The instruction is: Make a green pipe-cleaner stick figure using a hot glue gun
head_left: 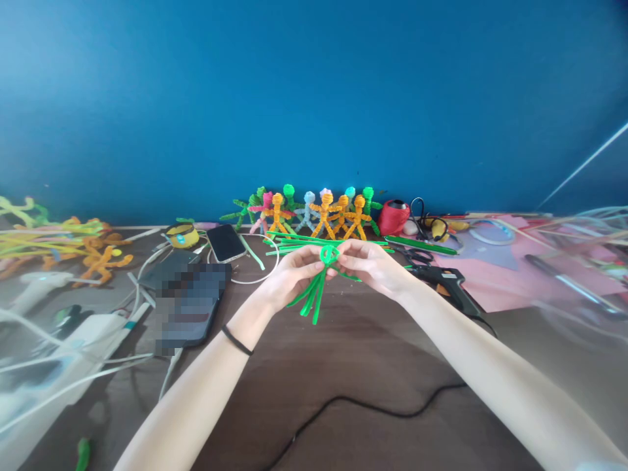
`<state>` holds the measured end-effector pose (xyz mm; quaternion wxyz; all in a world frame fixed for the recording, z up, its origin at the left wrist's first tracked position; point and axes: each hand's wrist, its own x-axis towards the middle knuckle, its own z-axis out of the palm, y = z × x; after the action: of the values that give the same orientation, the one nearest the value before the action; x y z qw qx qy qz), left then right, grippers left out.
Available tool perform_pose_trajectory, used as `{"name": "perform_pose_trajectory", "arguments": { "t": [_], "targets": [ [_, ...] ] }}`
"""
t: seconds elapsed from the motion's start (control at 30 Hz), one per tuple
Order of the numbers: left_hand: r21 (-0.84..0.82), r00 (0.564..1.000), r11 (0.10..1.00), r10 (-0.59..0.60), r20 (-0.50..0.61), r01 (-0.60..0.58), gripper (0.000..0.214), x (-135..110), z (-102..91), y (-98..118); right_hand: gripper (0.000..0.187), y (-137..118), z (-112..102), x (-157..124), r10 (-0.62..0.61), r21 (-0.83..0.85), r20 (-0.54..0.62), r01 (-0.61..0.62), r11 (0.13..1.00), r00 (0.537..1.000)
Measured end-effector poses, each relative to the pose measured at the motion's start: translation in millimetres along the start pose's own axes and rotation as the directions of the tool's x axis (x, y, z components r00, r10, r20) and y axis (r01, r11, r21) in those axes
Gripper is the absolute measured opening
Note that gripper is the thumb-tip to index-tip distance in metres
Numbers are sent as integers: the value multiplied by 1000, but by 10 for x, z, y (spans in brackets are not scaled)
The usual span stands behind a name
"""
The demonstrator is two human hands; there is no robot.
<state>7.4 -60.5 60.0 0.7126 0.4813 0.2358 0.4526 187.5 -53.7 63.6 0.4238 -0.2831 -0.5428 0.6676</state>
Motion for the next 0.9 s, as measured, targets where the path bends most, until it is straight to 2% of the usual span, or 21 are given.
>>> {"name": "perform_pose_trajectory", "arguments": {
  "t": [0.1, 0.33, 0.5, 0.73, 0.9],
  "targets": [
    [-22, 1000, 1000, -9, 8, 10, 16, -3, 25, -17, 26, 23, -14, -6, 11, 21, 31, -12, 1000, 999],
    [-38, 1000, 999, -21, -24, 20, 18, -1, 61, -54, 29, 43, 34, -22, 24, 37, 5, -24, 999, 1000],
    [-64, 999, 998, -22, -23, 20, 19, 1, 66, -55, 24, 77, 44, -18, -5, 48, 19, 4, 999, 1000],
    [-62, 998, 998, -36, -42, 33, 22, -7, 72, -55, 23, 121, 51, -9, -33, 66, -4, 33, 997, 999],
    [-67, 999, 997, -35, -30, 33, 20, -2, 75, -61, 27, 129, 79, -8, -1, 128, -39, 6, 992, 999]
  ]
}}
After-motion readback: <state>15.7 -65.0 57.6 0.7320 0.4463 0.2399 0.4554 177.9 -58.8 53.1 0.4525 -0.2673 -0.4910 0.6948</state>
